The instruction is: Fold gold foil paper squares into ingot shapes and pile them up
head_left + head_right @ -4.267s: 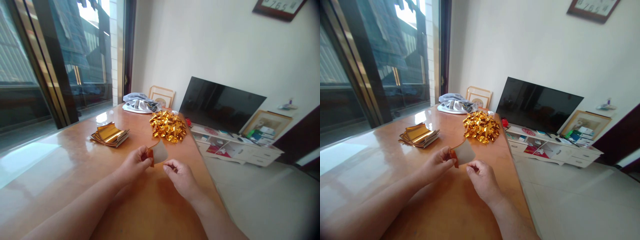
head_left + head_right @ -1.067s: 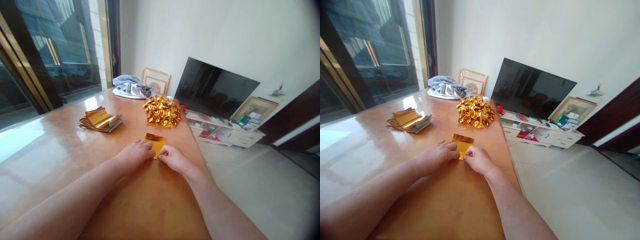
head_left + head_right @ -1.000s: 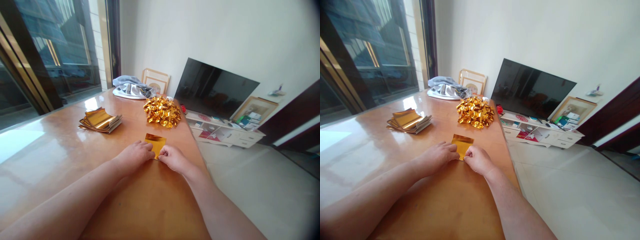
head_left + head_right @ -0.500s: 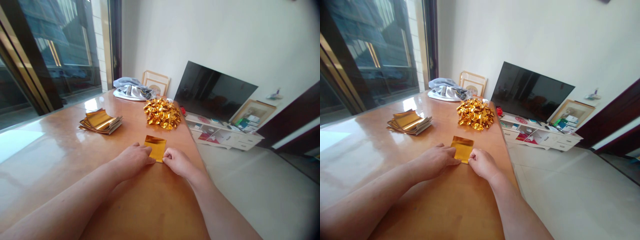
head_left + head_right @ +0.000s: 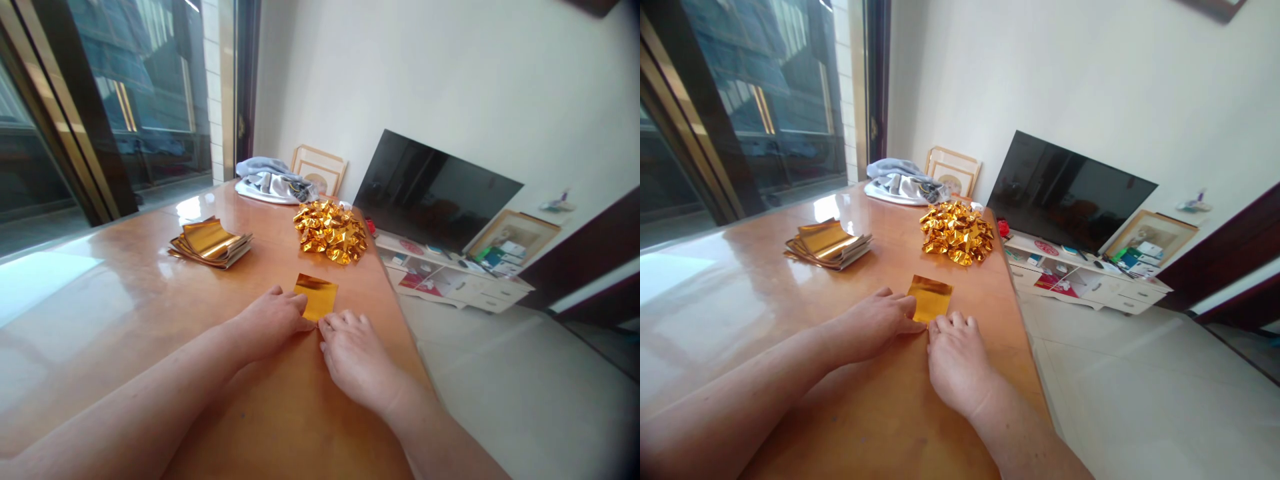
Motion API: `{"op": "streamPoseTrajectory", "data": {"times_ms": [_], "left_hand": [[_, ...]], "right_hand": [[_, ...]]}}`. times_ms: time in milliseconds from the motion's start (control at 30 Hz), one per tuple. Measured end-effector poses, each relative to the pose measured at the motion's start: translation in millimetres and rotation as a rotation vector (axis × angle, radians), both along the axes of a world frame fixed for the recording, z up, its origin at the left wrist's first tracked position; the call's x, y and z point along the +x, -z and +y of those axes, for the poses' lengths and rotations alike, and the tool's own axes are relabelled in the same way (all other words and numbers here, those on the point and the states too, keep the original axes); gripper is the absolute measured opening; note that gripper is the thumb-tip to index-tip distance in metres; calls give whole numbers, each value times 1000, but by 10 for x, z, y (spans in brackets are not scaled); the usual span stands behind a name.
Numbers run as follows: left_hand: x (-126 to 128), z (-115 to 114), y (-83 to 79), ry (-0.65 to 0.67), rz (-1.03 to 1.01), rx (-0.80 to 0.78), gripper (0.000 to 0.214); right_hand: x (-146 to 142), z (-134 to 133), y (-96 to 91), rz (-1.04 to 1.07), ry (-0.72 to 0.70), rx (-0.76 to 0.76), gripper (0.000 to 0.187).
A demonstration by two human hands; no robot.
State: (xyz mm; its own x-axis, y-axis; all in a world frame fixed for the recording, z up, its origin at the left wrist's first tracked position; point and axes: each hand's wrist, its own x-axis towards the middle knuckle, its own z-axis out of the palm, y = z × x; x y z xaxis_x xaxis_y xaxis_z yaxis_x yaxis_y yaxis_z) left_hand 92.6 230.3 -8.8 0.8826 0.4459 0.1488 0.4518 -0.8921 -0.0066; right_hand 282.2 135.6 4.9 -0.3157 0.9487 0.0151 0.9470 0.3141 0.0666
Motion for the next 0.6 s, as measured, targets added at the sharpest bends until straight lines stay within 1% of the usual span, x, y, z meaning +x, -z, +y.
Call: {"op": "streamPoseTrajectory", "data": {"times_ms": [200,467,600], "left_hand": [[-70,17,-15,-21,-42,-51,24],[-255,86,-142,-111,-50,-153,30],[-330,133,-141,-129,-78,-186,34]], "right_hand": [[19,-17,7,-62,-12,-13,35],[37,-24,-38,-67,-15,-30,41],[35,-36,-49,-71,-12,-30,42]]}}
